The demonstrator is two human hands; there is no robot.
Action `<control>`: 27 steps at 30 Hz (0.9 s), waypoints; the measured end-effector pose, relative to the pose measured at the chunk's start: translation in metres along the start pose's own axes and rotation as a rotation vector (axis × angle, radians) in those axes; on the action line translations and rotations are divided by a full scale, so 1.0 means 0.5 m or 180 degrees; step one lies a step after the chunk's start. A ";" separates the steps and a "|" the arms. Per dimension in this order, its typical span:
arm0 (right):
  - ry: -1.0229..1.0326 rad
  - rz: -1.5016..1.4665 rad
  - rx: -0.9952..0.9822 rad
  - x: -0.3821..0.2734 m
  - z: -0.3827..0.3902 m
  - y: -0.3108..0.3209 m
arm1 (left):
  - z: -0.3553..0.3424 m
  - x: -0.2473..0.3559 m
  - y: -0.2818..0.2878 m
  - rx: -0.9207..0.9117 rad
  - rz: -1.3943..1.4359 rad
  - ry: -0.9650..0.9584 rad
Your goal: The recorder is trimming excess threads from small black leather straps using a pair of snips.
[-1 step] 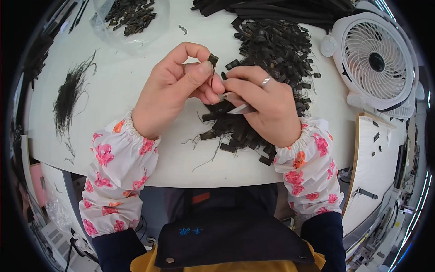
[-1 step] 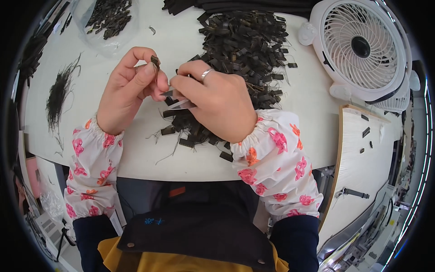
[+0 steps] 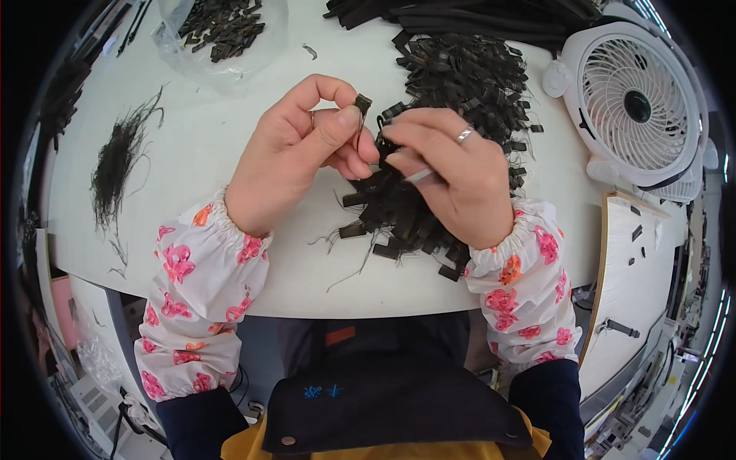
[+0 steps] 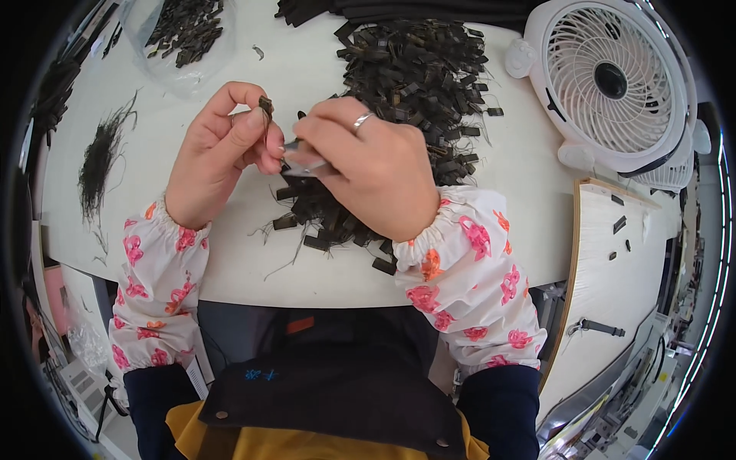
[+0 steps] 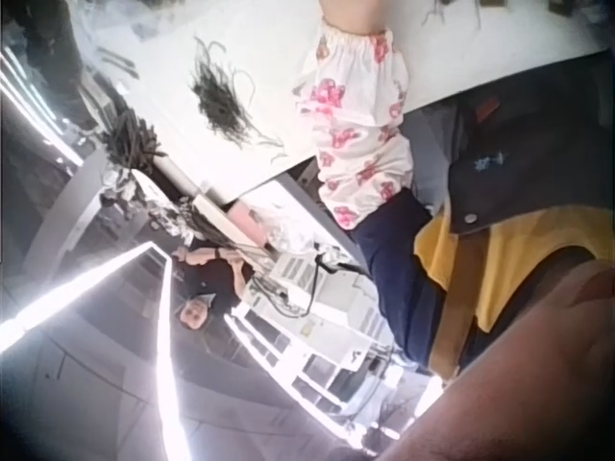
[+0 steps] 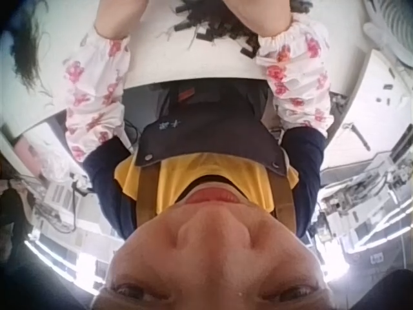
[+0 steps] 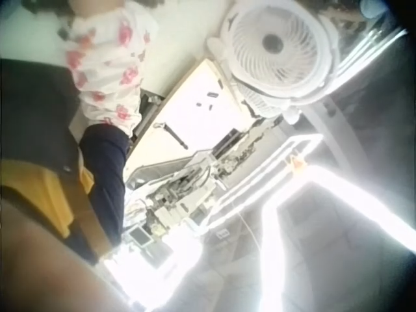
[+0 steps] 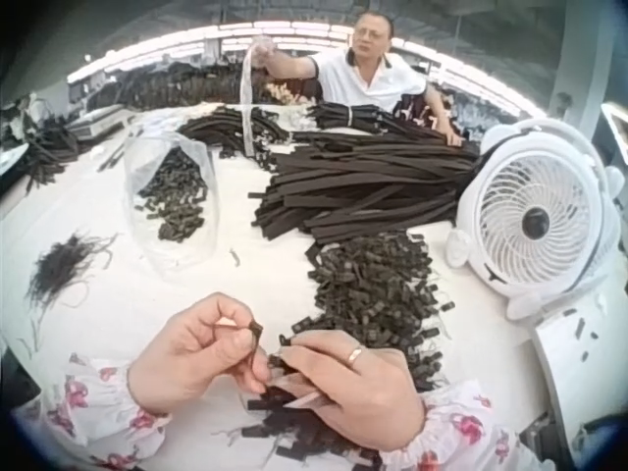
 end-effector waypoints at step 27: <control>-0.0826 -0.0372 -0.0300 0.008 -0.010 0.013 | 0.003 -0.030 -0.009 0.0093 0.0006 0.0425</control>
Point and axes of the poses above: each hand's wrist, its own z-axis away from the middle knuckle, its own y-axis out of the back of the hand, x = y × z, the point moved 6 cm from there along -z, towards the middle knuckle, and after that the axes turned 9 degrees about z, right-handed, at the moved point
